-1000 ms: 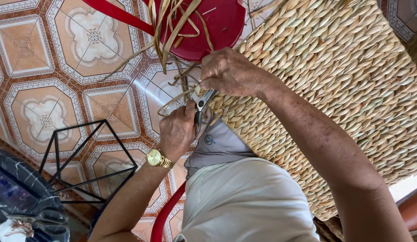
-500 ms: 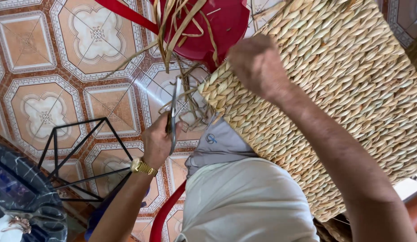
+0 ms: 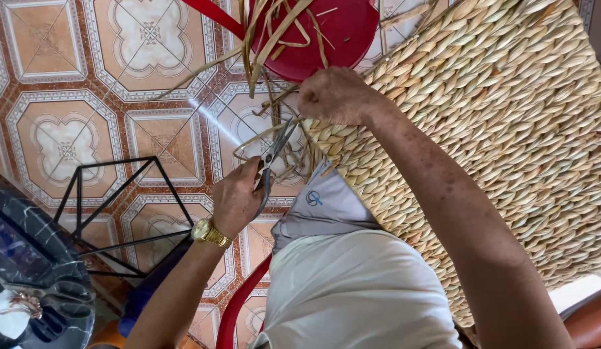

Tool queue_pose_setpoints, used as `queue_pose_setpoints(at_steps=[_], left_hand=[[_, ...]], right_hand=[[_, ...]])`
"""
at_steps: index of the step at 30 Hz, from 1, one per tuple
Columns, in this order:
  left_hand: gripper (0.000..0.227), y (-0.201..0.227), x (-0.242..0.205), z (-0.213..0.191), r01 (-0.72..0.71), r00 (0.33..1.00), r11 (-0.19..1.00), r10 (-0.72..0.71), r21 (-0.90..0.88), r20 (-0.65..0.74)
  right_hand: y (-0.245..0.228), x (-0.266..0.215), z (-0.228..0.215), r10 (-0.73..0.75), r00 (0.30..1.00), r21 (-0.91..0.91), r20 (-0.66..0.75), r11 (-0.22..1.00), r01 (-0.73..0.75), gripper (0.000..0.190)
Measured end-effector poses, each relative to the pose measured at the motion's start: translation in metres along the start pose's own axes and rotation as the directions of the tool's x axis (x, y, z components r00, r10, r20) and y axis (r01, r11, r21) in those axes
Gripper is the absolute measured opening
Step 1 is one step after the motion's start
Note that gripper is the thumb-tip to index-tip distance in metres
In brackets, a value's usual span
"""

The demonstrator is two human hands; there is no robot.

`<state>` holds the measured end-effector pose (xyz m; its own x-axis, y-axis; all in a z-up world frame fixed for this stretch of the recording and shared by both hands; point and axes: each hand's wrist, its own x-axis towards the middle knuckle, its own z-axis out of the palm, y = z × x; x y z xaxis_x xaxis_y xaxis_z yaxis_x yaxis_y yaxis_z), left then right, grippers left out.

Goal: Weaving a seat or mat using dried plant fibers and trimming excess with scissors.

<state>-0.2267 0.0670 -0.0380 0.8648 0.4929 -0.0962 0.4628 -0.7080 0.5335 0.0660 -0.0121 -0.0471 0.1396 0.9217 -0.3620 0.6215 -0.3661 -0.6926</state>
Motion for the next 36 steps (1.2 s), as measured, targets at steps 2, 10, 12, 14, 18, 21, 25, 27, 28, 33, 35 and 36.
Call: queue_pose_setpoints(at_steps=[2, 10, 12, 14, 18, 21, 25, 27, 28, 33, 35, 36], left_hand=[[0.038, 0.004, 0.001, -0.005, -0.032, 0.999, 0.999, 0.032, -0.018, -0.023], [0.036, 0.016, 0.013, -0.012, -0.131, 0.991, 0.991, 0.131, 0.013, -0.037], [0.046, 0.020, 0.020, -0.011, -0.175, 0.985, 0.983, 0.175, 0.047, 0.001], [0.046, 0.024, 0.026, -0.007, -0.179, 0.984, 0.982, 0.180, 0.054, -0.009], [0.055, 0.036, 0.037, -0.008, -0.216, 0.976, 0.975, 0.217, 0.057, -0.009], [0.054, 0.033, 0.039, -0.001, -0.202, 0.978, 0.977, 0.198, 0.069, 0.060], [0.052, 0.026, 0.034, 0.011, -0.224, 0.973, 0.973, 0.221, 0.053, 0.063], [0.051, 0.023, 0.029, 0.014, -0.210, 0.976, 0.978, 0.208, 0.017, 0.067], [0.051, 0.016, 0.023, 0.016, -0.209, 0.976, 0.978, 0.207, 0.018, 0.067], [0.025, -0.009, 0.008, 0.011, 0.064, 0.998, 0.978, -0.065, -0.200, 0.002], [0.034, -0.004, 0.009, -0.002, -0.001, 1.000, 0.994, 0.001, -0.107, 0.001], [0.043, -0.001, 0.007, -0.009, -0.064, 0.998, 0.998, 0.064, -0.012, 0.008]], right_hand=[[0.004, 0.001, 0.000, 0.003, 1.000, 0.003, -0.001, 1.000, -0.003, 0.024], [-0.008, -0.005, -0.013, 0.093, 0.995, 0.145, -0.030, 0.986, -0.087, 0.016], [-0.006, -0.006, -0.013, 0.045, 0.998, 0.160, -0.048, 0.986, -0.037, 0.016], [-0.009, -0.007, -0.013, 0.003, 0.998, 0.131, -0.068, 0.991, 0.005, 0.015], [-0.022, -0.011, -0.020, 0.076, 0.996, 0.199, -0.044, 0.978, -0.065, 0.018], [-0.017, -0.011, -0.019, 0.039, 0.996, 0.204, -0.075, 0.979, -0.023, 0.020], [0.001, -0.005, -0.007, 0.047, 0.997, 0.170, -0.067, 0.985, -0.035, 0.018], [0.027, 0.005, 0.010, -0.027, 0.994, 0.174, -0.106, 0.984, 0.046, 0.022], [0.032, 0.009, 0.012, -0.028, 0.994, 0.176, -0.106, 0.983, 0.047, 0.022], [0.041, 0.007, 0.015, -0.266, 0.729, -0.323, -0.630, 0.944, 0.066, 0.037], [0.051, 0.008, 0.028, -0.015, 0.887, 0.509, -0.461, 0.814, 0.279, 0.033], [0.055, 0.008, 0.036, -0.017, 0.991, 0.986, -0.132, 0.101, 0.133, 0.034]])
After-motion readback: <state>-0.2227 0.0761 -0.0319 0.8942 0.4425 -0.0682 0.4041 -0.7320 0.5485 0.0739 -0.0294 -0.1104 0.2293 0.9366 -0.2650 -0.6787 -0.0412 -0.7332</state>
